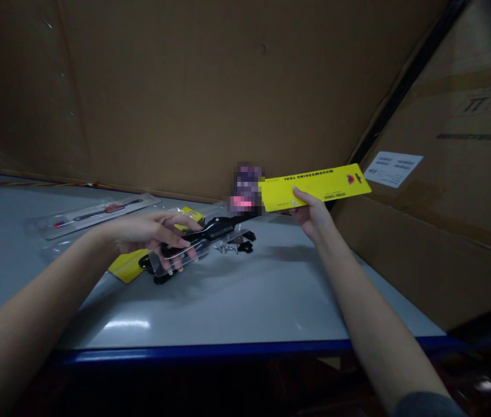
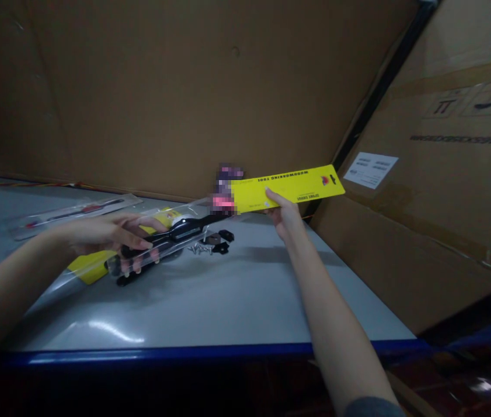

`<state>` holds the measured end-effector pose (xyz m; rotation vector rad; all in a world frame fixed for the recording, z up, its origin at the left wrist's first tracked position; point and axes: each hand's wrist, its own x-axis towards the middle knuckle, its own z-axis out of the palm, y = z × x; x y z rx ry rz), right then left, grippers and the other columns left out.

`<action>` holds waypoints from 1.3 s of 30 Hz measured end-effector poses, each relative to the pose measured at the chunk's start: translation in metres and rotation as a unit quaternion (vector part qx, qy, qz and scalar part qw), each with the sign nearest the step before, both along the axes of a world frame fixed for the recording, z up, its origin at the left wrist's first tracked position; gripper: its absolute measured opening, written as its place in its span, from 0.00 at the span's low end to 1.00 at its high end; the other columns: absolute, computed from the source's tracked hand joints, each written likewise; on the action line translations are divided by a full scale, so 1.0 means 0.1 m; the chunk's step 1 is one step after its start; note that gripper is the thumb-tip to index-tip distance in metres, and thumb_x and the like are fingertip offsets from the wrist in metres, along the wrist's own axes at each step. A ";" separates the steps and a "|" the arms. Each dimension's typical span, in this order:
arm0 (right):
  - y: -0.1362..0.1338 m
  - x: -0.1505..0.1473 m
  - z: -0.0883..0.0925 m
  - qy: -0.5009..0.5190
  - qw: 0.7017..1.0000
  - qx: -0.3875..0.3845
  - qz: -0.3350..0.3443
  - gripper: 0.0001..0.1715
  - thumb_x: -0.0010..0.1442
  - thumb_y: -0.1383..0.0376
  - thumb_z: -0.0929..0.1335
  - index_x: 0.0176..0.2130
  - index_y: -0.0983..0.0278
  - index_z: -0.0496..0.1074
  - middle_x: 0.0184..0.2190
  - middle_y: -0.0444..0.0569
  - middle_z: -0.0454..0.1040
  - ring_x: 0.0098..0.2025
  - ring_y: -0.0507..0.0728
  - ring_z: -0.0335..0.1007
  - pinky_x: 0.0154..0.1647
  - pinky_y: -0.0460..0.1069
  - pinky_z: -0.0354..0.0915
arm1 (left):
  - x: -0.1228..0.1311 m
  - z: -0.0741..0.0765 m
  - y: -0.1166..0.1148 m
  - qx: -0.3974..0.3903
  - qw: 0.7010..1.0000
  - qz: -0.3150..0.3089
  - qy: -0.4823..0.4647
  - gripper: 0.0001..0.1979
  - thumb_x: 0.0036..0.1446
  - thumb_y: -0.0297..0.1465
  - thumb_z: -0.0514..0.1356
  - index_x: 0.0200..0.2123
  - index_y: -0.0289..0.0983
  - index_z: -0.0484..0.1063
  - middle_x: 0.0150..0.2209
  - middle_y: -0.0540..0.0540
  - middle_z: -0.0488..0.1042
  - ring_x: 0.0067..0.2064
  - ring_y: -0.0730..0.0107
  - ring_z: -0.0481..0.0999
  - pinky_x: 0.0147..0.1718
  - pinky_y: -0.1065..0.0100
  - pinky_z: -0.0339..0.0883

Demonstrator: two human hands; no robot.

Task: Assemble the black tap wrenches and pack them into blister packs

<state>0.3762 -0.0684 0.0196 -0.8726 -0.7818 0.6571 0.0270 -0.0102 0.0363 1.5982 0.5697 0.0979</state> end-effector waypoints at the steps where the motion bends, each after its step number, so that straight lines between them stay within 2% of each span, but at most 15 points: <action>1: -0.02 0.02 0.01 -0.011 1.000 0.002 0.001 0.18 0.40 0.69 0.72 0.35 0.63 0.69 0.36 0.43 0.77 0.33 0.52 0.74 0.20 0.42 0.66 | 0.00 0.00 0.00 -0.001 1.000 0.001 0.000 0.27 0.48 0.30 0.63 0.52 0.41 0.61 0.38 0.45 0.77 0.33 0.63 0.78 0.29 0.65 0.74; 4: -0.05 0.07 0.03 -0.040 0.999 0.000 -0.007 0.19 0.39 0.69 0.73 0.35 0.64 0.70 0.34 0.44 0.77 0.31 0.53 0.74 0.18 0.42 0.66 | 0.00 0.00 -0.01 0.000 1.000 0.005 0.004 0.27 0.48 0.30 0.63 0.52 0.41 0.61 0.38 0.44 0.77 0.34 0.62 0.78 0.28 0.65 0.73; 8: -0.08 0.14 0.04 -0.047 0.998 -0.013 -0.038 0.18 0.36 0.69 0.73 0.31 0.66 0.69 0.28 0.45 0.76 0.23 0.50 0.71 0.09 0.39 0.56 | 0.00 -0.02 0.00 -0.001 1.000 0.002 0.011 0.28 0.47 0.30 0.63 0.53 0.40 0.62 0.38 0.43 0.77 0.34 0.61 0.78 0.28 0.64 0.73; 15: -0.07 0.18 0.03 -0.035 0.996 -0.030 -0.080 0.18 0.31 0.70 0.74 0.28 0.66 0.69 0.23 0.42 0.74 0.18 0.48 0.67 0.05 0.39 0.48 | 0.01 -0.05 0.01 -0.004 1.000 -0.005 0.018 0.28 0.47 0.30 0.63 0.53 0.40 0.61 0.37 0.43 0.77 0.33 0.62 0.78 0.30 0.63 0.73; 25: -0.03 0.21 0.00 -0.042 0.993 -0.053 -0.092 0.17 0.32 0.71 0.73 0.27 0.67 0.69 0.22 0.44 0.74 0.17 0.48 0.66 0.04 0.39 0.49 | 0.01 -0.09 0.03 0.011 1.000 -0.013 0.018 0.28 0.48 0.32 0.64 0.53 0.41 0.61 0.40 0.41 0.77 0.33 0.61 0.78 0.29 0.64 0.73; 33: 0.02 0.18 -0.03 -0.031 0.995 -0.064 -0.069 0.14 0.33 0.72 0.73 0.25 0.68 0.69 0.21 0.44 0.73 0.15 0.46 0.63 0.04 0.38 0.47 | 0.02 -0.10 0.03 0.012 0.999 -0.011 0.037 0.29 0.49 0.31 0.63 0.55 0.40 0.59 0.41 0.42 0.77 0.34 0.63 0.78 0.31 0.65 0.73; 39: 0.00 0.18 -0.05 -0.020 0.996 -0.085 -0.026 0.12 0.36 0.71 0.73 0.26 0.67 0.70 0.23 0.44 0.74 0.16 0.44 0.63 0.05 0.37 0.48 | 0.02 -0.10 0.04 0.025 0.999 -0.013 0.034 0.29 0.50 0.32 0.62 0.55 0.40 0.58 0.41 0.42 0.77 0.35 0.63 0.78 0.31 0.65 0.73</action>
